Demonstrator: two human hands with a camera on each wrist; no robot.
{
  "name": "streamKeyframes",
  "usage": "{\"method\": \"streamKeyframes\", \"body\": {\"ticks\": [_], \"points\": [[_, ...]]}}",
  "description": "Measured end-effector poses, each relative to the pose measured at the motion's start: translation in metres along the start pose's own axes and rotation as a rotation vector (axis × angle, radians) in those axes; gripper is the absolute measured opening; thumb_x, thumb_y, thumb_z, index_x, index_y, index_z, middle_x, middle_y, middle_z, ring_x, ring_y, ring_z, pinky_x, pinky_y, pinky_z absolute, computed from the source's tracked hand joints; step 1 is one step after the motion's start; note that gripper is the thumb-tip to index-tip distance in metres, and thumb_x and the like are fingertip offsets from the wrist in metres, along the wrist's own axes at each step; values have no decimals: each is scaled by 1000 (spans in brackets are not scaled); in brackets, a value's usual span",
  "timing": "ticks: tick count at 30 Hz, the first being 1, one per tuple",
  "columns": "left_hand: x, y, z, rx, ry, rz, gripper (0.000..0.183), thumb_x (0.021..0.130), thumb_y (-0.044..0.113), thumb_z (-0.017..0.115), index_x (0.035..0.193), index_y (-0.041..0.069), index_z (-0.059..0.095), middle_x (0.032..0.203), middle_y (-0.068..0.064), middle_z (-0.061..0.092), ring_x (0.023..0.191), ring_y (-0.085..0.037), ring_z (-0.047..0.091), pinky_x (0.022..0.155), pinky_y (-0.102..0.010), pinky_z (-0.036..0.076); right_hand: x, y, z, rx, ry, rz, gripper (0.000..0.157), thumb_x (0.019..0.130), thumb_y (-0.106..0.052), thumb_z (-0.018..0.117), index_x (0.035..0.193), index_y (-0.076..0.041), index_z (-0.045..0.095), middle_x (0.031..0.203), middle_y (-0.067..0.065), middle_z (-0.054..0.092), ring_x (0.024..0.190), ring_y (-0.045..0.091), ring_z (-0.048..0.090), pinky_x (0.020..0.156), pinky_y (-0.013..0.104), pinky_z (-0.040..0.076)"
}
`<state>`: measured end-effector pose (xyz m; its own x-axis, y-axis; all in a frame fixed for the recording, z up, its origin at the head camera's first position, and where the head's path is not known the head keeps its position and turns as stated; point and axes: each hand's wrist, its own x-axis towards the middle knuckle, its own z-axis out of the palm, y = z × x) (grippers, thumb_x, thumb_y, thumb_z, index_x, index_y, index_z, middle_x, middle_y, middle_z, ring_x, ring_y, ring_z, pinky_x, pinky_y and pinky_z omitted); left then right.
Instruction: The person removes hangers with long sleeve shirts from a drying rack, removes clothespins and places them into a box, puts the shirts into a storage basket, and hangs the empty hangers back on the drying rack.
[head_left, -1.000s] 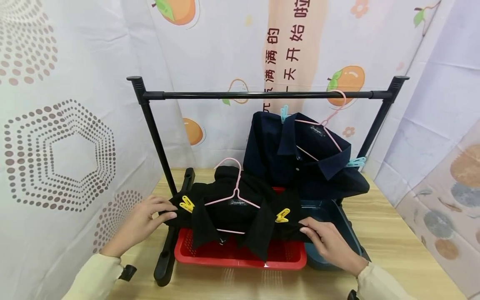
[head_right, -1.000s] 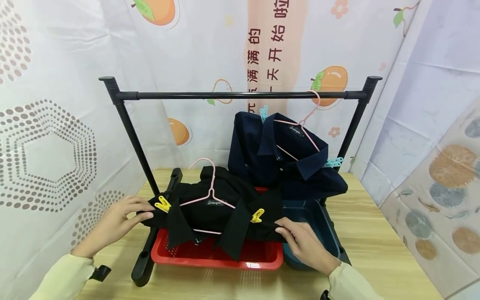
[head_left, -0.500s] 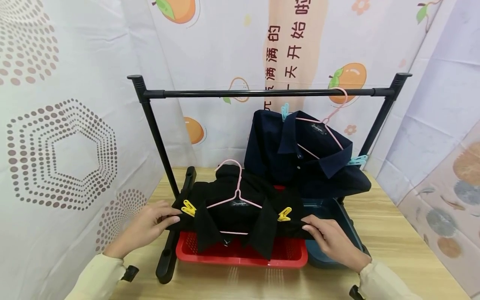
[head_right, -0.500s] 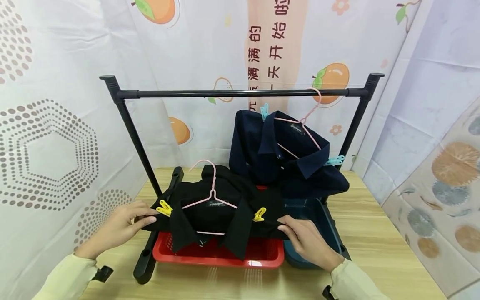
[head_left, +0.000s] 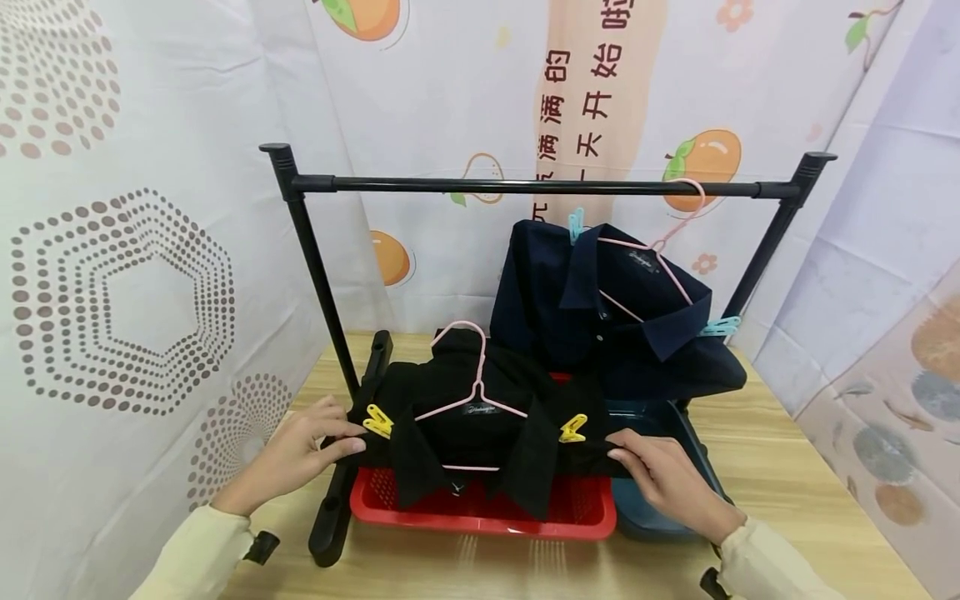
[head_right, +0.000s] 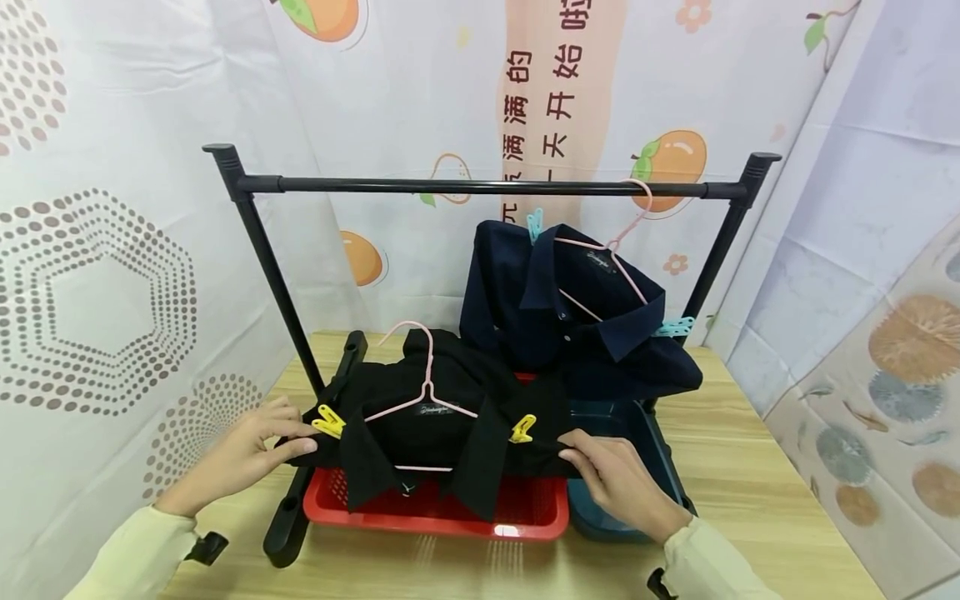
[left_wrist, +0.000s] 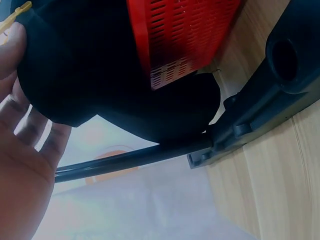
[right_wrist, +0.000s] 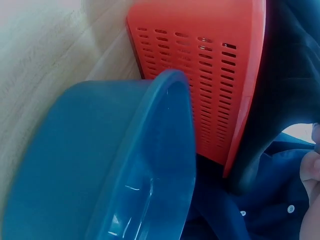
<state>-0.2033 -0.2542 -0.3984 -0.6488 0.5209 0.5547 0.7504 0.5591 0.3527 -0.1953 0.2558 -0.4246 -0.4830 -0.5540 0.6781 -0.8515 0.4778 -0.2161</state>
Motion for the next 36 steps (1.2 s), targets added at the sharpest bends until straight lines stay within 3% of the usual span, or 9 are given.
{"method": "streamKeyframes", "body": {"ticks": [5, 10, 16, 20, 29, 36], "points": [[1, 2, -2, -99, -22, -19, 19, 84, 12, 72, 102, 20, 75, 72, 18, 46, 60, 0, 39, 51, -15, 36, -1, 2, 1, -6, -10, 0, 28, 86, 2, 67, 106, -17, 63, 72, -21, 44, 56, -8, 35, 54, 8, 32], [2, 3, -4, -115, -36, -11, 20, 85, 9, 71, 103, 17, 75, 76, 18, 54, 60, 1, 43, 51, -15, 38, -2, 2, 1, 3, -45, 25, 33, 85, 3, 68, 107, -21, 61, 75, -21, 50, 58, -9, 39, 54, 7, 33], [4, 0, -3, -154, 18, 39, 24, 77, -3, 75, 99, 7, 76, 68, 16, 49, 54, 4, 35, 46, -12, 33, 2, 3, -1, 66, -75, 66, 32, 86, -1, 67, 104, -27, 61, 72, -22, 45, 56, -8, 38, 52, 6, 31], [6, 0, -2, -187, 44, 36, 25, 73, -8, 75, 96, 4, 76, 64, 14, 45, 52, 5, 32, 44, -13, 32, 4, 6, -6, 58, -89, 93, 29, 87, -6, 69, 104, -28, 63, 77, -22, 50, 58, -7, 41, 53, 7, 33], [8, 2, -3, -122, 90, 20, 24, 71, -9, 77, 93, 3, 77, 63, 14, 44, 50, 3, 30, 43, -14, 30, 8, 10, -16, 24, -84, 136, 29, 85, -12, 72, 106, -30, 63, 84, -23, 51, 58, -6, 38, 51, 10, 32], [7, 4, 2, -84, 149, 36, 22, 68, -9, 78, 88, 1, 77, 62, 13, 43, 51, 4, 28, 43, -13, 28, 20, 3, -20, 72, -78, 175, 26, 87, -12, 70, 110, -22, 65, 87, -19, 52, 59, -3, 39, 50, 14, 34]]}}
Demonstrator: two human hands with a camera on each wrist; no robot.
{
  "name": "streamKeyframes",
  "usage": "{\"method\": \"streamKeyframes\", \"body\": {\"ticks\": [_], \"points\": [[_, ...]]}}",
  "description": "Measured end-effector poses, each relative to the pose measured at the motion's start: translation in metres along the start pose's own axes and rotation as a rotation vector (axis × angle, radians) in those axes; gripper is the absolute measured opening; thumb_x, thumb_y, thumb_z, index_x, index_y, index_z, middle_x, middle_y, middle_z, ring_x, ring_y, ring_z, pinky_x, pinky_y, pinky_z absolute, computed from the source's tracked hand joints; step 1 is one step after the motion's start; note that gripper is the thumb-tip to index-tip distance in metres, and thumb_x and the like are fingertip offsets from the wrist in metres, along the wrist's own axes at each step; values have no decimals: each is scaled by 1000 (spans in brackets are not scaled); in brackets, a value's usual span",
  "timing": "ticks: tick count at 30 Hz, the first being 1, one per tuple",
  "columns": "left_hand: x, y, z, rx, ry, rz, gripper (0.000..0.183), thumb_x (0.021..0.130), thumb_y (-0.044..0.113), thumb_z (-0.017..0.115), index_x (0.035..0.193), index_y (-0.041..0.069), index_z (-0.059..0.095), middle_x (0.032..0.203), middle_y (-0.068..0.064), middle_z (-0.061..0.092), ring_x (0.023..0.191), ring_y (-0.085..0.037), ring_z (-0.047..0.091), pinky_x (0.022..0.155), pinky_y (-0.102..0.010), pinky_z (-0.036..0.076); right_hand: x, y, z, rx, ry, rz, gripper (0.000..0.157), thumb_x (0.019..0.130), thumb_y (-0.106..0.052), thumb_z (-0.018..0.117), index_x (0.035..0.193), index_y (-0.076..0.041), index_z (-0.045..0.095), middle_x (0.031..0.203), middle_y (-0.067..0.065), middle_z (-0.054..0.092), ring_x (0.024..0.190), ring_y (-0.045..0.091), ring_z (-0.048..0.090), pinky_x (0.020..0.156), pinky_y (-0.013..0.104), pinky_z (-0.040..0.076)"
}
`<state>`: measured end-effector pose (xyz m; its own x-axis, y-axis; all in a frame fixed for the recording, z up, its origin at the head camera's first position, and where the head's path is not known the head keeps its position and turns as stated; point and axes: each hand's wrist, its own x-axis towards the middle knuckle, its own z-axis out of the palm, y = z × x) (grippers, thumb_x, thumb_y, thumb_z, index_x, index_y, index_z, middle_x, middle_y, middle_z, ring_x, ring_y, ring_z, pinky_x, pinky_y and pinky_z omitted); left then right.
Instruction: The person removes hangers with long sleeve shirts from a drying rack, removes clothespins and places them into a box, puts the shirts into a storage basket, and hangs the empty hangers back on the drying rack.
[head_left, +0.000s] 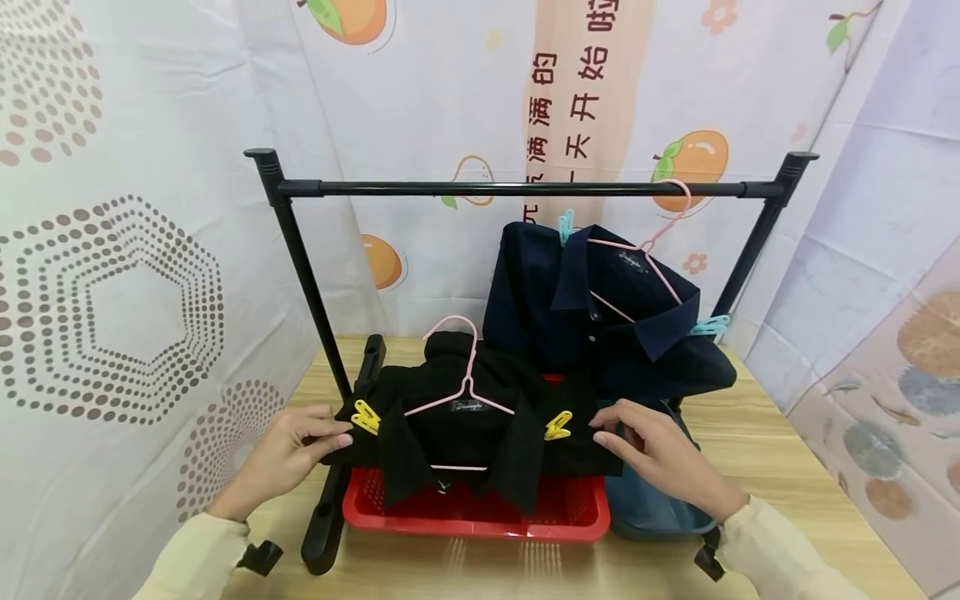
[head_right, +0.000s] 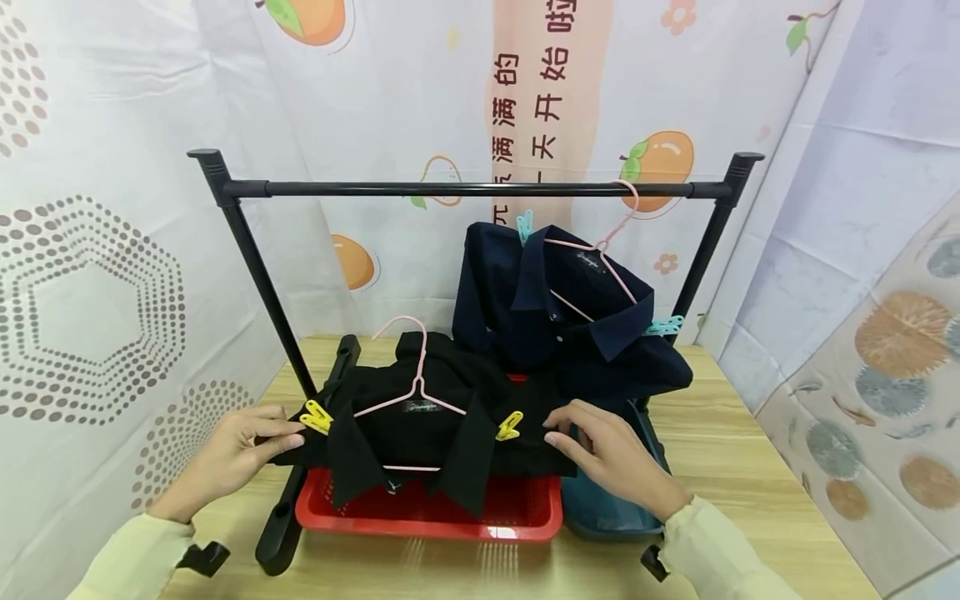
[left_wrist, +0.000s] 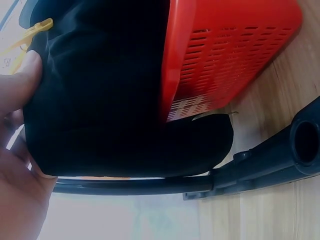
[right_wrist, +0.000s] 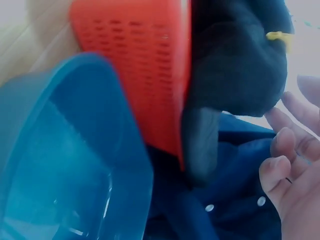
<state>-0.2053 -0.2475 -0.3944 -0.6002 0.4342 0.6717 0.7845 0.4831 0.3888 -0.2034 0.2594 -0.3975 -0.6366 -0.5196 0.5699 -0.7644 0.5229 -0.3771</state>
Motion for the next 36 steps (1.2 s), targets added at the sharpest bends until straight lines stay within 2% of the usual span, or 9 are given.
{"method": "streamKeyframes", "body": {"ticks": [8, 12, 17, 21, 30, 36], "points": [[-3, -2, 2, 23, 16, -3, 24, 68, -8, 79, 89, 3, 77, 63, 14, 44, 51, 6, 27, 44, -11, 27, 15, -14, 9, 42, -74, 102, 27, 91, -29, 66, 117, -23, 61, 87, -16, 54, 59, 1, 44, 50, 17, 38], [-4, -3, 3, 18, 21, -2, 24, 66, -10, 79, 88, 1, 77, 63, 13, 45, 50, 5, 27, 44, -11, 27, 18, -18, 15, 60, -84, 133, 27, 91, -32, 66, 116, -23, 61, 87, -16, 54, 60, 2, 45, 50, 18, 39], [-4, -2, 3, 22, 20, -1, 24, 67, -10, 78, 88, 1, 77, 63, 13, 46, 50, 5, 28, 44, -11, 27, 22, -21, 20, 85, -84, 167, 22, 91, -35, 65, 112, -28, 62, 86, -16, 55, 59, 3, 45, 50, 19, 39], [-5, 0, 3, 9, 29, -3, 23, 67, -10, 78, 87, 1, 77, 63, 13, 44, 50, 4, 28, 44, -10, 28, 24, -23, 22, 111, -69, 178, 20, 90, -33, 67, 108, -30, 63, 84, -15, 56, 58, 5, 45, 49, 20, 38], [-8, 0, 0, 10, -24, -85, 17, 77, 2, 77, 93, 7, 77, 64, 17, 45, 50, 3, 32, 45, -13, 32, 28, -31, 25, 85, -6, 165, 21, 90, -34, 67, 110, -28, 63, 85, -15, 54, 61, 4, 46, 50, 20, 38], [-9, -1, 2, 15, -17, -67, 19, 76, 0, 77, 94, 7, 77, 66, 17, 47, 51, 3, 33, 45, -12, 32, 30, -35, 27, 69, 39, 195, 26, 89, -35, 68, 113, -27, 63, 78, -12, 54, 56, 4, 46, 47, 20, 38]]}}
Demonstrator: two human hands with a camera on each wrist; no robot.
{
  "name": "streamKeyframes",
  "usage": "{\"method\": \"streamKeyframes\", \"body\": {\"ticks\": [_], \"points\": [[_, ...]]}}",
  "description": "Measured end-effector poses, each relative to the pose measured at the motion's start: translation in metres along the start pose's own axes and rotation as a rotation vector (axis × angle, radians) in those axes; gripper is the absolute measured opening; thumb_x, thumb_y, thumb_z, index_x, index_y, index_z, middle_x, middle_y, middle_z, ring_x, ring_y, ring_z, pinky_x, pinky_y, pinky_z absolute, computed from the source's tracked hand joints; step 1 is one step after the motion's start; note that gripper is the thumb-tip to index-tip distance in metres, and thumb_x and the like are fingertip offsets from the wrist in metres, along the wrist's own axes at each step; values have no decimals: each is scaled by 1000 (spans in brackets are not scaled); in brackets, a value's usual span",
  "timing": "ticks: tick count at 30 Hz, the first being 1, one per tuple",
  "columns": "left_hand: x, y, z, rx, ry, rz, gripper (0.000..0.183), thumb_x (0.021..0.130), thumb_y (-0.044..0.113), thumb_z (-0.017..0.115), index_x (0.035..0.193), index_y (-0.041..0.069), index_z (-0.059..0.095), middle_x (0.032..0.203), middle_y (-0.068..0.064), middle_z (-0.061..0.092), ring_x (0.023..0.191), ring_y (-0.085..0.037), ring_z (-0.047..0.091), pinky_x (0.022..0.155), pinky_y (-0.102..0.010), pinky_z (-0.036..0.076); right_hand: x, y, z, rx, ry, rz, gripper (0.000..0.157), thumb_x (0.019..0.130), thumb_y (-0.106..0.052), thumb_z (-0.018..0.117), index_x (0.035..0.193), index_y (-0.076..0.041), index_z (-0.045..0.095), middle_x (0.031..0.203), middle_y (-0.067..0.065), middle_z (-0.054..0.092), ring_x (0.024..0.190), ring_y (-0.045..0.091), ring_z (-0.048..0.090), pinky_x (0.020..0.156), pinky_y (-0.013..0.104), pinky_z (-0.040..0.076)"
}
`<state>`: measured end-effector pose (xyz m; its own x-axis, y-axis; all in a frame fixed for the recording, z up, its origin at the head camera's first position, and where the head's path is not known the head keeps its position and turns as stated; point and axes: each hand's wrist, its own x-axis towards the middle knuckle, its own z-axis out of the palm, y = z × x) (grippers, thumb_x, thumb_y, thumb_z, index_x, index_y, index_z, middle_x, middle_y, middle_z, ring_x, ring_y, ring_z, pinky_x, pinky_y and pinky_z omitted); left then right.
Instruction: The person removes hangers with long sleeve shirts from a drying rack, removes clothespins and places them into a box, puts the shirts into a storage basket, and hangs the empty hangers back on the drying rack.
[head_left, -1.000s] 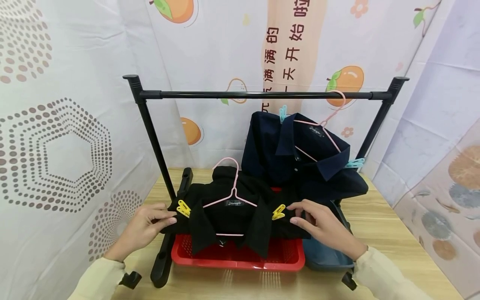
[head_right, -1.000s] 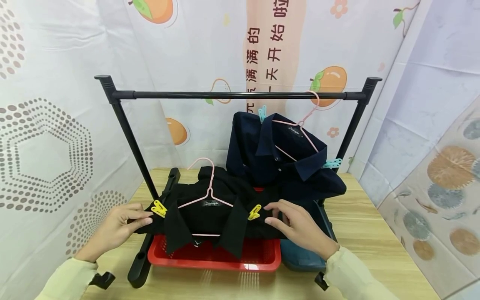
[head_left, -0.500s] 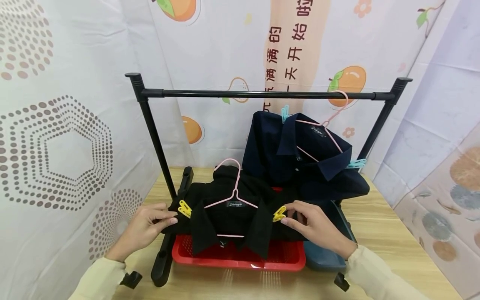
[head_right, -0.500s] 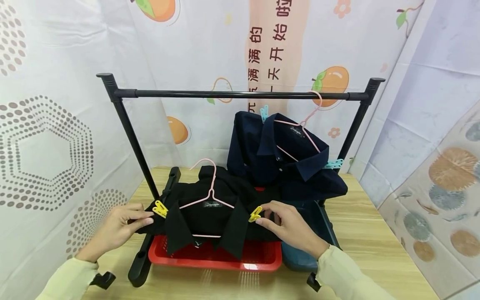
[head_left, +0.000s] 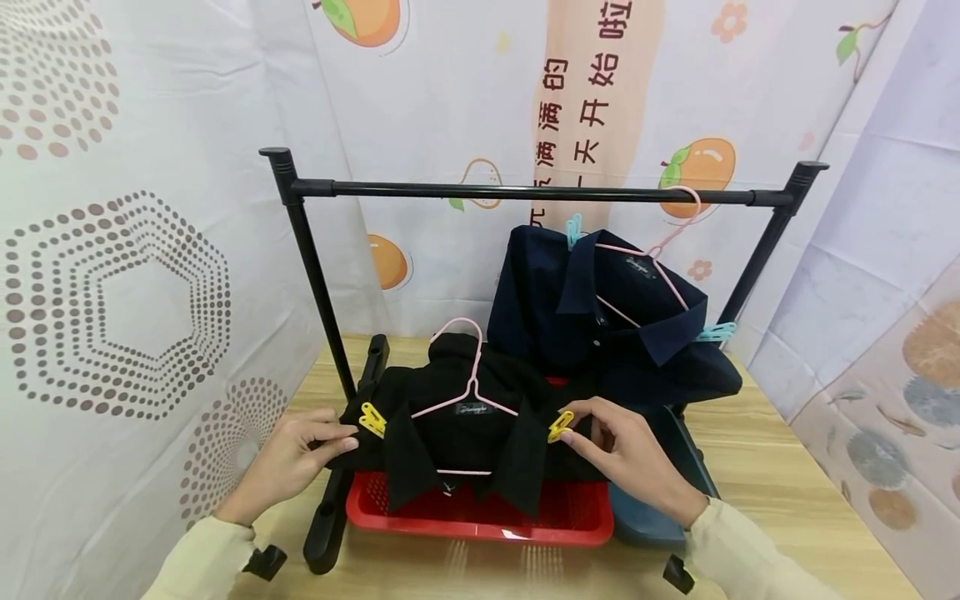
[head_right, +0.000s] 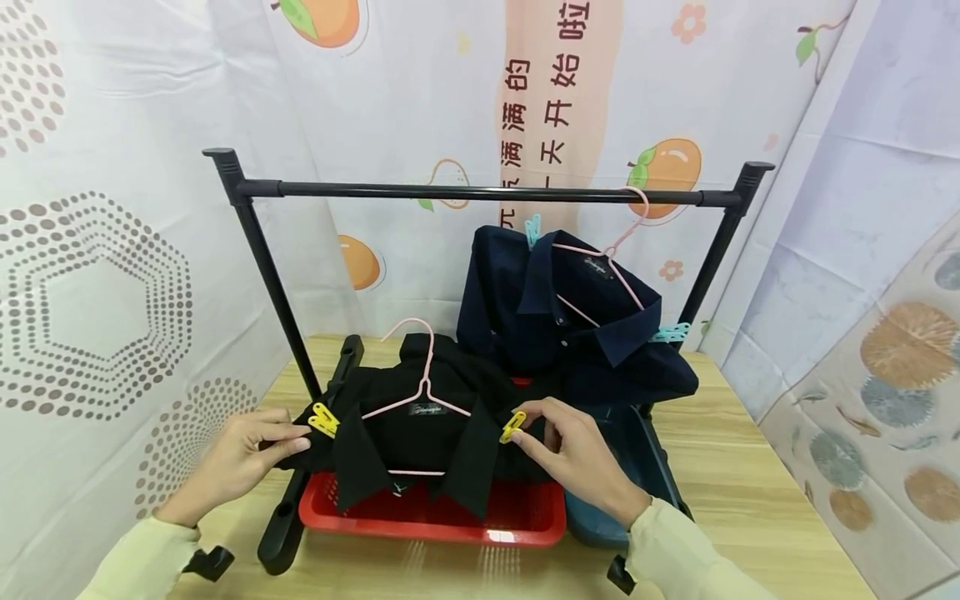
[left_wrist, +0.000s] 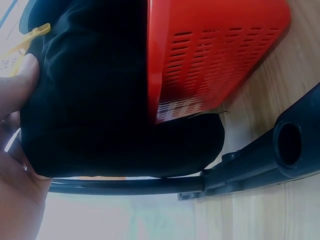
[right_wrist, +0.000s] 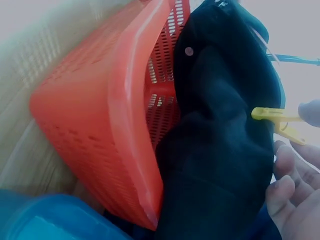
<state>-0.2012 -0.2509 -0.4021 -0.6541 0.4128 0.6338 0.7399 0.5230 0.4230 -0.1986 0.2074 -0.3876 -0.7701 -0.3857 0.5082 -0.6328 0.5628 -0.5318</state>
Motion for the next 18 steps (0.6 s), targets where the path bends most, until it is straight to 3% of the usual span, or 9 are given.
{"method": "streamKeyframes", "body": {"ticks": [9, 18], "points": [[-4, 1, 0, 39, -8, -28, 18, 78, 9, 77, 96, 12, 77, 67, 18, 49, 51, 3, 33, 45, -11, 31, -2, -2, 5, 23, 13, 81, 26, 86, -38, 70, 110, -29, 63, 74, -13, 55, 55, 6, 46, 47, 21, 38], [-5, -1, 3, -19, -27, -65, 17, 80, 9, 76, 97, 10, 77, 69, 16, 50, 53, 1, 37, 47, -13, 35, -1, -5, 5, 44, 27, -26, 19, 87, -24, 71, 104, -26, 63, 66, -12, 49, 53, 5, 45, 46, 20, 37]]}}
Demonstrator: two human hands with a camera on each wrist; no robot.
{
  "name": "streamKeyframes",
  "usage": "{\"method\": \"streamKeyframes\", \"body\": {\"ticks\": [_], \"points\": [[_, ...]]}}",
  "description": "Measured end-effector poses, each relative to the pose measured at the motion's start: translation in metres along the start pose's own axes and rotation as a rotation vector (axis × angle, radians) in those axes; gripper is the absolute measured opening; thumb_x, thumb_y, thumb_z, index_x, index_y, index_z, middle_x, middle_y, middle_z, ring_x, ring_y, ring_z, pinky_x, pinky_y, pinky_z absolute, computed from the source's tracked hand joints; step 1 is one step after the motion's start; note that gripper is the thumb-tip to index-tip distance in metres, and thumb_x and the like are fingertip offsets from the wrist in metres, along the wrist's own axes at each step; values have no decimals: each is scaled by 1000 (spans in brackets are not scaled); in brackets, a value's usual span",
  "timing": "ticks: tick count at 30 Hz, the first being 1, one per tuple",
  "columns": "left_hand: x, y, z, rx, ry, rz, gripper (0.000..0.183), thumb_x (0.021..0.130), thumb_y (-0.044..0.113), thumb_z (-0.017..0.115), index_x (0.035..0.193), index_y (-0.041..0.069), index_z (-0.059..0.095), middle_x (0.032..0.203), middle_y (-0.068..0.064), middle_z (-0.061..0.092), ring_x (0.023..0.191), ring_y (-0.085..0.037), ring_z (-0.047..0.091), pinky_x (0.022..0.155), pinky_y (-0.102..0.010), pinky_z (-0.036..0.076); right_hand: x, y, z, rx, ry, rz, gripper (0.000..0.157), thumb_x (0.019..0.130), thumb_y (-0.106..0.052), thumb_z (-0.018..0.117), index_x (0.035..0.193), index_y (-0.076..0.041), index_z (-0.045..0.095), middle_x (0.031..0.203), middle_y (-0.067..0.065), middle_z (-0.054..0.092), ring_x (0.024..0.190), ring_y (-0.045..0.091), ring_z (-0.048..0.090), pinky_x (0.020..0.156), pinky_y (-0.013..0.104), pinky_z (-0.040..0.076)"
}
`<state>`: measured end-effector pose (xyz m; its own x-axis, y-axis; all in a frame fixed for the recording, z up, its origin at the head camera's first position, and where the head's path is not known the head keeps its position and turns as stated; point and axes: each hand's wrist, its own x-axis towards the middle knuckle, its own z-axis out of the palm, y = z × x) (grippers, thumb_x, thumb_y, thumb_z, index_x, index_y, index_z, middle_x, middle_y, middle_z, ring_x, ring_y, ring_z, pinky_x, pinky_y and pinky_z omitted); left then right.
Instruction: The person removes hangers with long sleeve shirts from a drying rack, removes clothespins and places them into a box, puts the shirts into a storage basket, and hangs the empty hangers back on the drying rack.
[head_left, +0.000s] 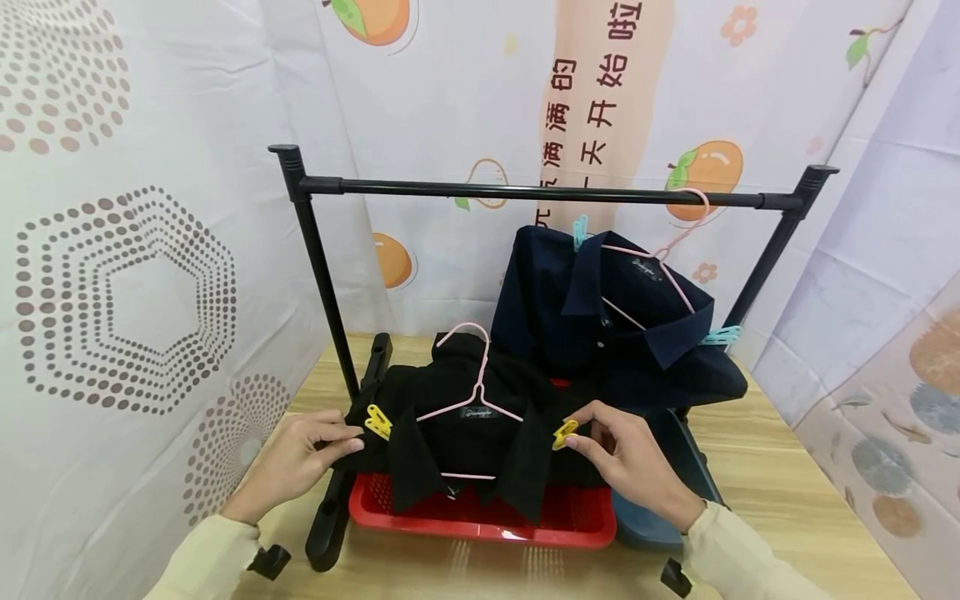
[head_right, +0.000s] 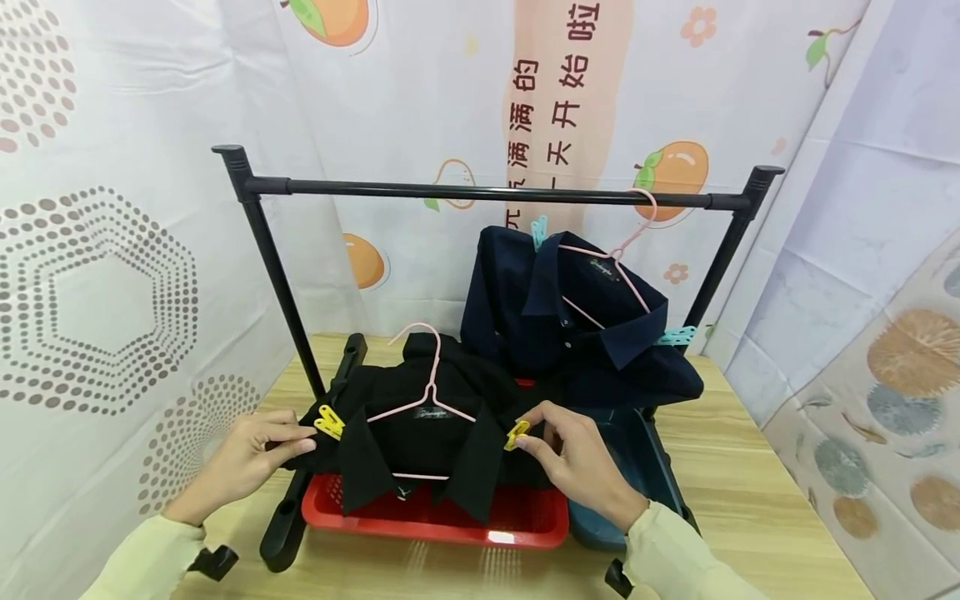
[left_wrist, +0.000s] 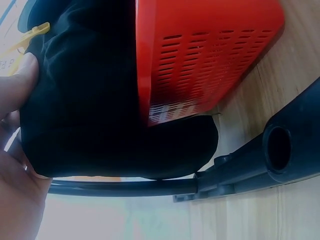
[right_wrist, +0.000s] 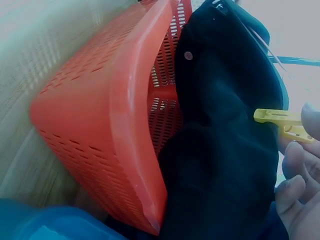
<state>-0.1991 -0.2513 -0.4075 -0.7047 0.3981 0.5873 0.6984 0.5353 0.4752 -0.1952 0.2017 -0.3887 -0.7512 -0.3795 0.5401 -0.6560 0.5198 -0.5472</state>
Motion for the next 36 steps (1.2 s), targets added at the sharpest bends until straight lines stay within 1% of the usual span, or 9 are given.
{"method": "streamKeyframes", "body": {"ticks": [8, 12, 16, 20, 23, 25, 32, 34, 36], "points": [[2, 2, 4, -34, 29, 14, 19, 76, 2, 77, 95, 6, 77, 68, 14, 49, 52, 1, 36, 47, -12, 34, 0, 1, 0, 4, 24, -15, 17, 86, -16, 72, 100, -23, 64, 80, -12, 59, 56, 6, 47, 48, 20, 40], [2, 0, 5, -25, 43, 26, 20, 73, -2, 78, 92, 4, 77, 67, 14, 48, 51, 2, 34, 46, -12, 32, 0, 1, -1, 6, 37, -15, 16, 86, -17, 71, 98, -25, 64, 80, -13, 60, 55, 5, 47, 47, 21, 40], [3, -2, 7, -14, 47, 37, 21, 72, -5, 78, 91, 2, 76, 65, 12, 46, 52, 3, 32, 46, -12, 31, 1, 2, -2, 5, 47, -16, 16, 87, -14, 71, 98, -24, 65, 76, -8, 61, 53, 5, 47, 46, 21, 40], [4, -2, 6, -21, 40, 42, 22, 71, -6, 77, 92, 1, 76, 66, 12, 47, 52, 3, 32, 46, -12, 31, 3, -4, -7, 94, 30, 15, 13, 88, -7, 68, 98, -14, 65, 70, 3, 60, 48, 7, 46, 42, 23, 40], [2, -3, 6, -29, 41, 42, 22, 72, -5, 77, 92, 2, 76, 67, 12, 47, 52, 2, 33, 46, -12, 31, 6, -11, -13, 210, 4, 72, 10, 89, -3, 65, 98, -8, 64, 67, 12, 58, 46, 11, 46, 41, 25, 41], [1, -4, 6, -35, 42, 41, 22, 72, -5, 77, 93, 2, 76, 67, 12, 48, 51, 2, 33, 46, -12, 32, 7, -15, -17, 258, -5, 102, 9, 90, -1, 63, 98, -5, 63, 65, 16, 57, 46, 13, 47, 41, 26, 42], [2, 3, 3, -43, 37, 31, 21, 73, -5, 76, 93, 1, 76, 67, 12, 49, 52, 2, 34, 47, -12, 32, 6, -17, -19, 266, 6, 100, 8, 90, -1, 63, 97, -5, 64, 65, 14, 57, 47, 13, 48, 42, 27, 43], [1, 3, 3, -33, 35, 23, 21, 73, -5, 76, 93, 1, 76, 67, 11, 49, 52, 2, 34, 46, -13, 32, 7, -19, -20, 265, 10, 98, 8, 90, -1, 63, 97, -5, 64, 67, 13, 57, 47, 13, 48, 42, 27, 43], [-1, -3, 4, -29, 32, 16, 21, 73, -5, 76, 93, 2, 76, 67, 12, 49, 52, 2, 34, 46, -13, 32, 8, -20, -21, 270, 13, 97, 9, 90, 0, 63, 98, -4, 63, 68, 13, 58, 47, 13, 47, 42, 27, 43]]}}
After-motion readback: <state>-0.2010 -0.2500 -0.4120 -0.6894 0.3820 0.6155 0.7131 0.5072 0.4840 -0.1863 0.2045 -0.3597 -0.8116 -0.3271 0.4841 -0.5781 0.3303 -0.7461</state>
